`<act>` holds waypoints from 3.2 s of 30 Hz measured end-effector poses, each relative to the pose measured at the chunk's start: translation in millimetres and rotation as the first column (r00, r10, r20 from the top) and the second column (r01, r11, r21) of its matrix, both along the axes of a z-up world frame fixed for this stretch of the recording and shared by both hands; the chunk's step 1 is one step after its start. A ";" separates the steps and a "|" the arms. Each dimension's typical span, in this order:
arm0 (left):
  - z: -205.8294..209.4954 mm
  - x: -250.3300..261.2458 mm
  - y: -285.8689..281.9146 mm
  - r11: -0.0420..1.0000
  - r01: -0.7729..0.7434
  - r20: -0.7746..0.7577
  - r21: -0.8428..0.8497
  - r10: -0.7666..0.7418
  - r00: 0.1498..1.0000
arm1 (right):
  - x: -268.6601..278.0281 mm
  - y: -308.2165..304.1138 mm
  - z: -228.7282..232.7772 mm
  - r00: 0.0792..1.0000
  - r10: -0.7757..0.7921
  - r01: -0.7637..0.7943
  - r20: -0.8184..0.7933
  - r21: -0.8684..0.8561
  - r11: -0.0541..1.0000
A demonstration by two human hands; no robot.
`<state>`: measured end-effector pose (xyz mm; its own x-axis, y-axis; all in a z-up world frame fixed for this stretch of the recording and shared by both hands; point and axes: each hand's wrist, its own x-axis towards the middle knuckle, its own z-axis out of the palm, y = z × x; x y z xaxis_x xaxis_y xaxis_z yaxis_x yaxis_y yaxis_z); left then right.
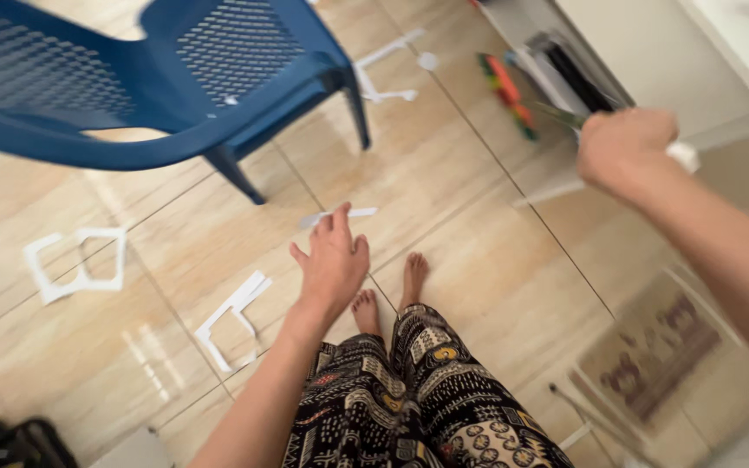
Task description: The person sweeps paper scraps across the floor using a broom and moves a blue chair to reach areas underneath it.
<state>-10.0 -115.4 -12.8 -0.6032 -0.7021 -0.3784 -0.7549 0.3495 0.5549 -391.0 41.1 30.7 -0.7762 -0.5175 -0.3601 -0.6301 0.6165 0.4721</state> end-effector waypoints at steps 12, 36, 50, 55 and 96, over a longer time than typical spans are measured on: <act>11.9 -61.5 -29.6 0.979 -0.204 0.018 -0.002 0.204 0.979 | -62.1 -76.7 -69.4 0.968 -0.044 0.048 0.248 -0.013 0.999; 5.2 -119.0 -49.6 0.985 -0.093 0.063 -0.147 0.104 0.993 | -53.9 -0.5 -16.4 0.843 0.532 -0.500 0.078 -0.249 0.830; -1.2 -101.5 -39.5 0.987 -0.123 0.077 -0.099 0.131 0.988 | -160.7 27.7 78.1 0.918 0.242 -0.169 0.313 -0.244 0.955; 3.9 -97.5 -37.1 0.979 -0.168 0.066 -0.111 0.176 0.982 | -95.0 -70.7 100.4 0.958 0.284 -0.275 0.046 -0.142 0.951; -2.5 66.6 -145.2 0.967 0.234 0.024 -0.100 -0.233 0.972 | 176.2 20.3 -25.9 0.995 0.070 -0.059 0.064 -0.159 0.985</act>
<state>56.6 -260.7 -15.3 -0.7512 -0.5770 -0.3204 -0.6516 0.5711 0.4993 -214.8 61.4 4.8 -0.7150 -0.6204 -0.3223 -0.6991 0.6362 0.3263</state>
